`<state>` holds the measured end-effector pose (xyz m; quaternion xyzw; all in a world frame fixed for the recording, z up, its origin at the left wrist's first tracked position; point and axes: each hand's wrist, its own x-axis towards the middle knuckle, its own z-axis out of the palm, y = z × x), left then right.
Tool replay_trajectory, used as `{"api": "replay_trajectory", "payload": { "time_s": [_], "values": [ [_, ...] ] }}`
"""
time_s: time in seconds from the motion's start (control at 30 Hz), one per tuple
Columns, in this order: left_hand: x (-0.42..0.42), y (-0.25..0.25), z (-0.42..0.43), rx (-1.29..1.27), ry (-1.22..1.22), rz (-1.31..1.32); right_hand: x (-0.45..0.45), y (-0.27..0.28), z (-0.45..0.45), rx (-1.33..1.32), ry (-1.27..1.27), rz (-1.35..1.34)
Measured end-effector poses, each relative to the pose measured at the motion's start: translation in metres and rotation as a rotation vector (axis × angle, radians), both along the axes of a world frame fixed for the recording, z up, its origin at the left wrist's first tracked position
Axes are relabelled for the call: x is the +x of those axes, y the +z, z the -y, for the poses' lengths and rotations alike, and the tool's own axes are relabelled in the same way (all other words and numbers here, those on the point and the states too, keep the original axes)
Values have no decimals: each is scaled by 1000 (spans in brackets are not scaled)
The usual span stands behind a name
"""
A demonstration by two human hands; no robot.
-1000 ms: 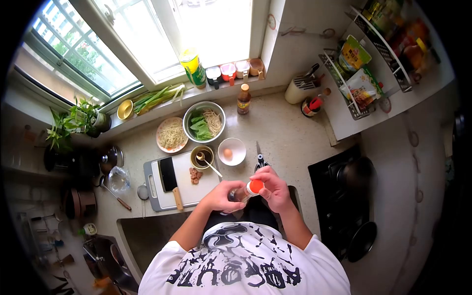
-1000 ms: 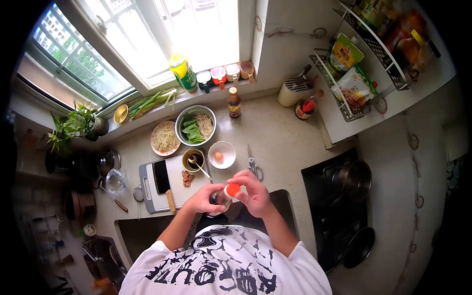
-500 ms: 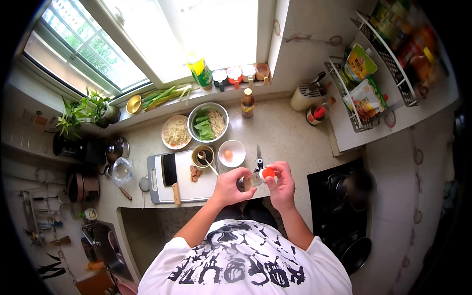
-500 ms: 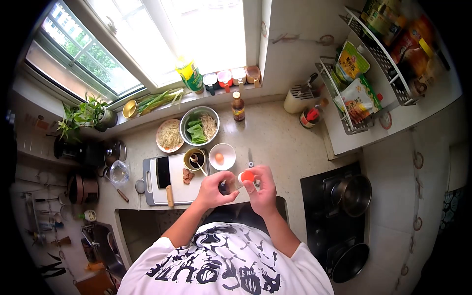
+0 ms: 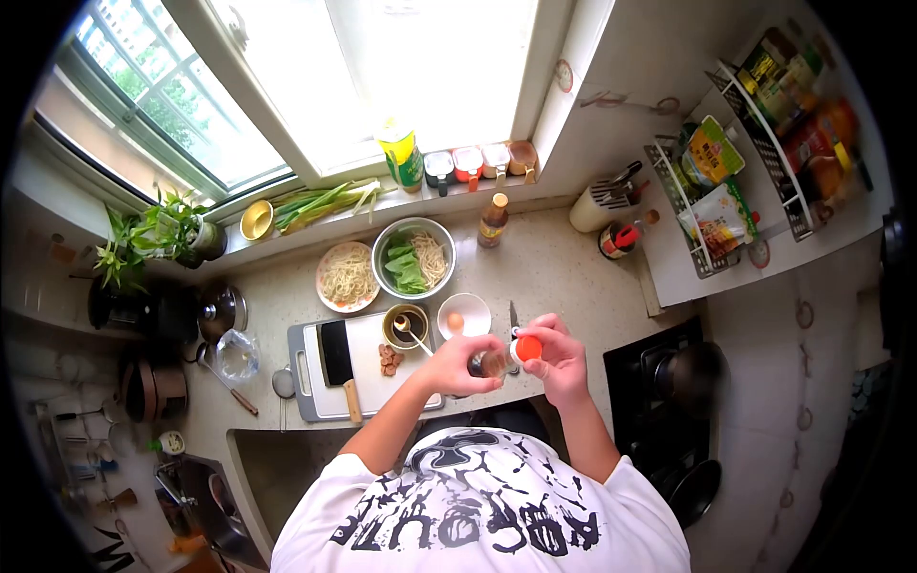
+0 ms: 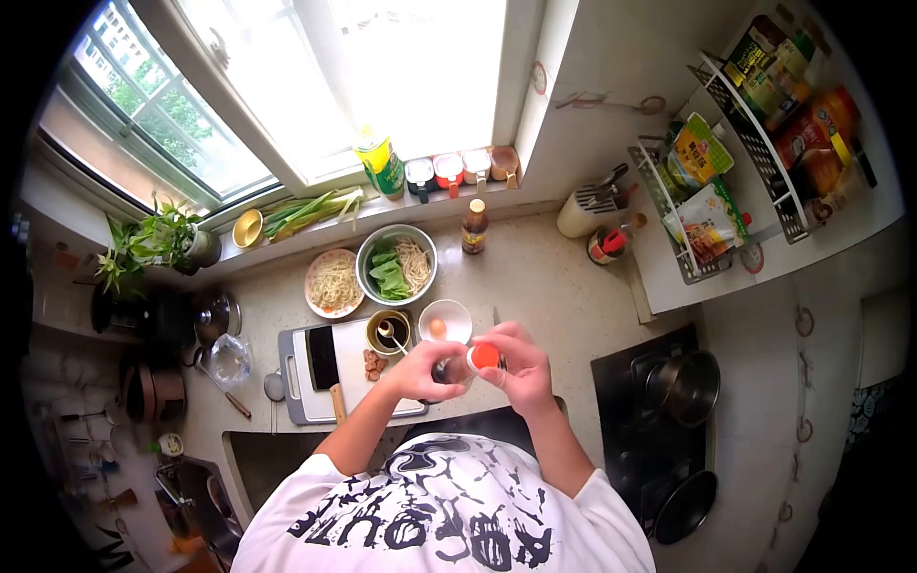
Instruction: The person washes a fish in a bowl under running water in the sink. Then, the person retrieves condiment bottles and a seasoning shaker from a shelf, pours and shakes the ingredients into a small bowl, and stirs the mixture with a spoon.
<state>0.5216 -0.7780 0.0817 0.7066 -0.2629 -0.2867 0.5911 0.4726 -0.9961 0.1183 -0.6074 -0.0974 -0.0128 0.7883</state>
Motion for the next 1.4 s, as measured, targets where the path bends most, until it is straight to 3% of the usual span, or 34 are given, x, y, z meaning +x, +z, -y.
{"api": "replay_trajectory", "payload": {
  "time_s": [0.13, 0.23, 0.43, 0.53, 0.63, 0.67, 0.77, 1.03, 1.4],
  "values": [
    [7, -4, 3, 93, 264, 245, 11, -9, -17, -70, -196, 0],
    [11, -12, 5, 92, 313, 320, 18, -10, -17, -104, -203, -12],
    [26, -20, 23, 51, 252, 338, 39, 7, 9, -545, -27, 57],
    [36, -14, 37, -91, 297, 304, 56, 11, 22, -602, -30, 159],
    [42, -28, 33, -31, 373, 396, 79, 13, 32, -603, -131, 91],
    [42, -31, 31, -45, 417, 319, 91, 3, 40, -658, -185, 154],
    [35, -34, 16, -45, 471, 164, 126, -17, 57, -650, -256, 22],
    [-2, -53, -19, 37, 629, 45, 245, -119, 83, -741, -372, 56],
    [-16, -60, -33, 36, 734, -32, 285, -188, 80, -809, -321, 53]
  ]
}}
